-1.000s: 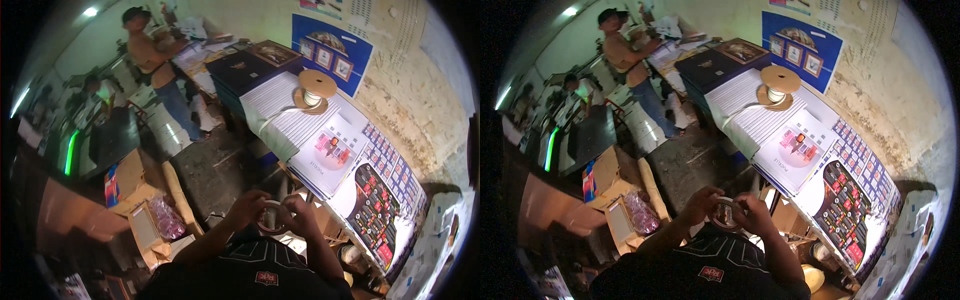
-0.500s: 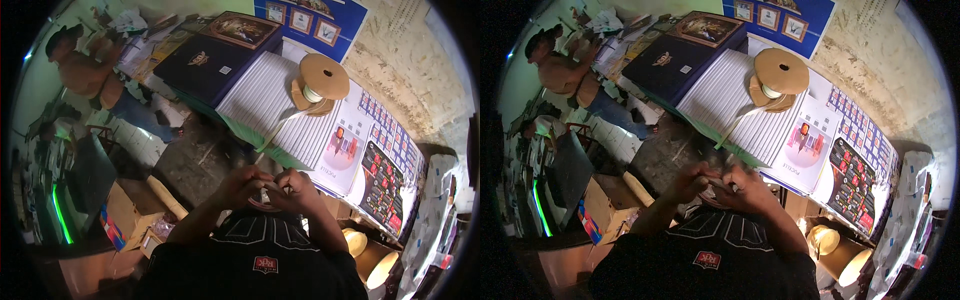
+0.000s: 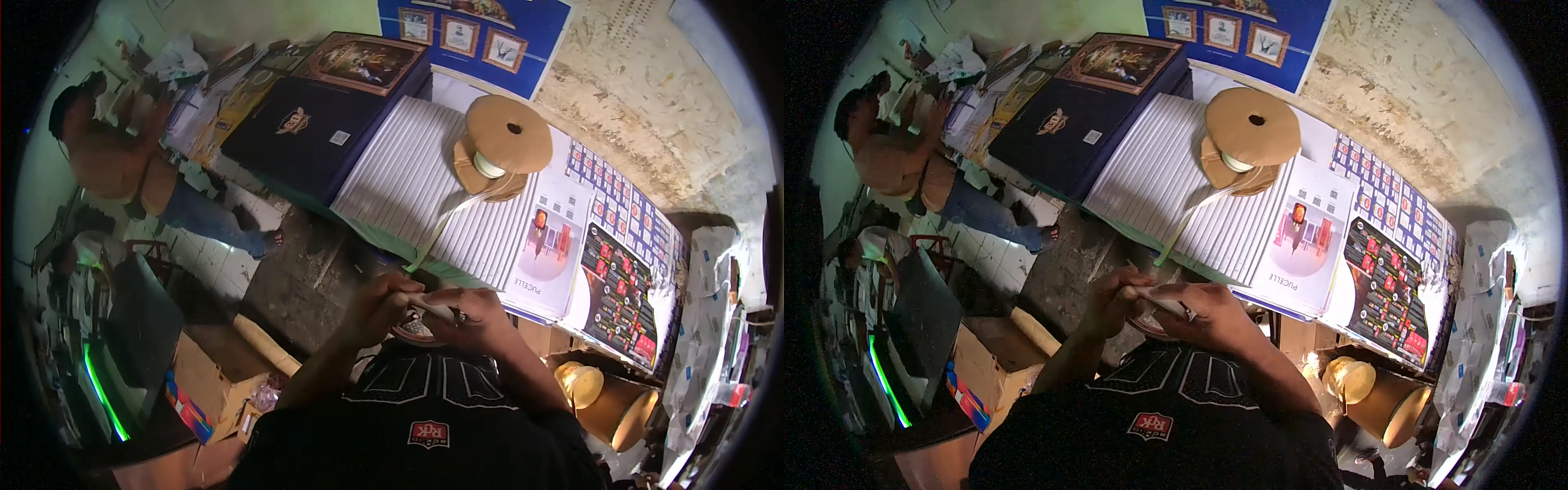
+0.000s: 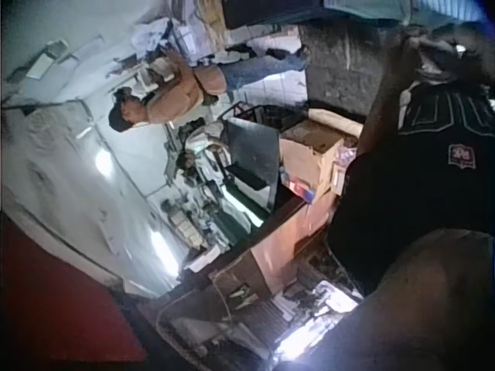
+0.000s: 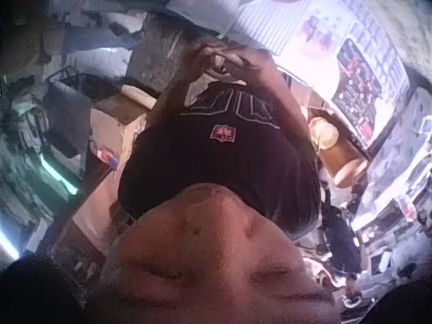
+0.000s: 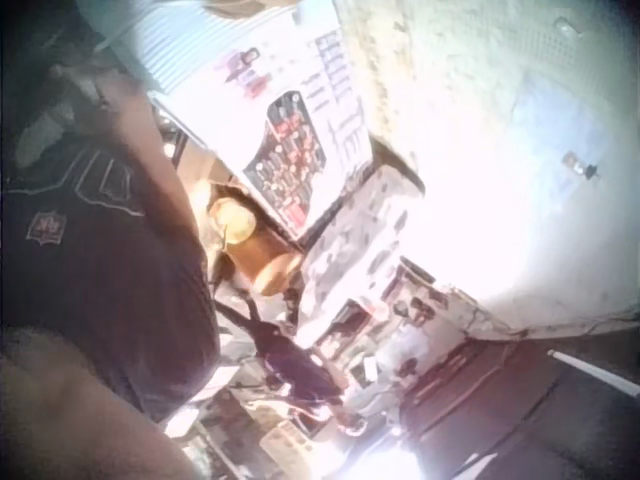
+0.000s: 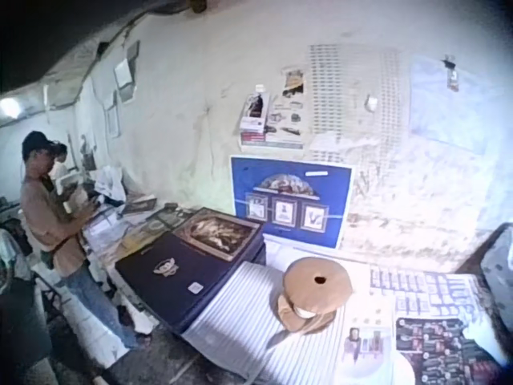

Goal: The person unwinds a long white ribbon from a large wooden spool by hand and then wraps the ribbon around a smaller white core.

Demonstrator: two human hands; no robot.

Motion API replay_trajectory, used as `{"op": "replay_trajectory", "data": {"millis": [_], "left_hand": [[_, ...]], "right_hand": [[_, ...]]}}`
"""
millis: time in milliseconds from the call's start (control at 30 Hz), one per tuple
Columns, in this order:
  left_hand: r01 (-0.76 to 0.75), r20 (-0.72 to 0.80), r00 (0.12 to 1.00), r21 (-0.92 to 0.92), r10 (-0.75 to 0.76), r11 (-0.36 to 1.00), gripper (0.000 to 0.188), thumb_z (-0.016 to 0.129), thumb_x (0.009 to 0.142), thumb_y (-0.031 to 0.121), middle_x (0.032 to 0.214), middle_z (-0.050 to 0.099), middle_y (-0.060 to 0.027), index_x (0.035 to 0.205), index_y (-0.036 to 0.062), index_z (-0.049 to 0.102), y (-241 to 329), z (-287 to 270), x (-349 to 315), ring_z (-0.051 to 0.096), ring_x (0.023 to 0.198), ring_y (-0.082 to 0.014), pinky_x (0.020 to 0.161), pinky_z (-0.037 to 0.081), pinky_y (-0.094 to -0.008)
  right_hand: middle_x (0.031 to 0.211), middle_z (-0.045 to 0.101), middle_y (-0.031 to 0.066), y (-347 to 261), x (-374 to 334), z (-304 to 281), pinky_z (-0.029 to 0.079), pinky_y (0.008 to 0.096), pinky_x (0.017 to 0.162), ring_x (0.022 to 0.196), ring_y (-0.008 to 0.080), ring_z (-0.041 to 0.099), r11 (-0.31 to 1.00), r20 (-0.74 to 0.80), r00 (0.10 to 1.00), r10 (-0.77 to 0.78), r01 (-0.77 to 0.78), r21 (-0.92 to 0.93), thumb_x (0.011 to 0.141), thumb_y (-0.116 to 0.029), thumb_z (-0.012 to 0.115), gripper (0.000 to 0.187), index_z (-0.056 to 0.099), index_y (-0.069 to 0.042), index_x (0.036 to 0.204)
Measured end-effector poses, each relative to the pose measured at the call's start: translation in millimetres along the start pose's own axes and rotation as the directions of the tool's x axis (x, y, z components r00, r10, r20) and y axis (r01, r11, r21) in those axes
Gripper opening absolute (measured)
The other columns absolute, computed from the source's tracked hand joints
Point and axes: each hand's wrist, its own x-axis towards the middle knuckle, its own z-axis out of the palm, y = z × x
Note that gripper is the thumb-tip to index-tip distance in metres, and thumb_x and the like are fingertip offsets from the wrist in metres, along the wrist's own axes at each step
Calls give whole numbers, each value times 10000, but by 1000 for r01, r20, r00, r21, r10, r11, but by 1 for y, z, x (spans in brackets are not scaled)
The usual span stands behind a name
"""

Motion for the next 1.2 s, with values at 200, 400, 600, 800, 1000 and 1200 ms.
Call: {"op": "replay_trajectory", "data": {"millis": [200, 400, 600, 800, 1000, 1200], "left_hand": [[34, 83, 996, -69, -28, 997, 275, 511, 973, 188, 887, 583, -70, 1146, -23, 552, 6, 16, 24, 563, 774, -114, 661, 458, -257], [-546, 308, 835, 575, 457, 610, 578, 698, 841, 294, 1101, 550, -169, 1284, -17, 495, 44, 59, 101, 562, 1023, -270, 855, 455, -360], [-406, 434, 864, 900, 255, -158, 689, 777, 701, 365, 1287, 432, -164, 1233, 19, 511, 78, 111, 231, 396, 1244, -359, 1043, 305, -487], [-343, 277, 930, 891, 242, 297, 401, 709, 768, 128, 1221, 495, -189, 1103, -9, 534, 79, 70, 243, 505, 1153, -350, 966, 410, -424], [-526, 349, 792, 807, 502, 269, 395, 655, 813, 93, 1273, 463, -195, 1163, -21, 511, 125, 93, 224, 469, 1186, -309, 977, 392, -409], [-508, 460, 805, 861, 374, 34, 352, 674, 773, 76, 1274, 448, -224, 1046, -4, 466, 160, 10, 223, 480, 1158, -377, 958, 417, -410]], "right_hand": [[992, 681, 128, 5, -31, -10, 525, 335, 714, 886, 239, 677, 774, -67, 857, 511, -425, 470, 794, -133, 767, 658, 417, -73, 1349], [1116, 601, 94, 43, -120, -111, 523, 299, 825, 913, 181, 628, 828, -492, 678, 547, -350, 438, 839, -35, 680, 434, 524, 7, 1242], [963, 660, 140, 188, -278, -218, 464, 479, 814, 871, 335, 618, 292, -694, 607, 387, -794, -533, 759, -154, 768, 427, 585, -63, 1134], [1364, 453, 161, 204, -210, -212, 358, 450, 1034, 1285, 330, 414, 655, -651, 563, 510, -744, -131, 699, -212, 818, 775, 423, -79, 1352], [1353, 468, 135, 89, -3, -119, 338, 353, 1055, 1258, 283, 448, 635, -321, 813, 486, -76, 769, 708, -272, 839, 890, 346, -23, 1406], [1172, 597, 168, 66, 36, -125, 434, 354, 962, 1126, 276, 565, 948, 373, 912, 170, -254, 190, 877, -209, 639, 420, 544, -11, 1235]]}}
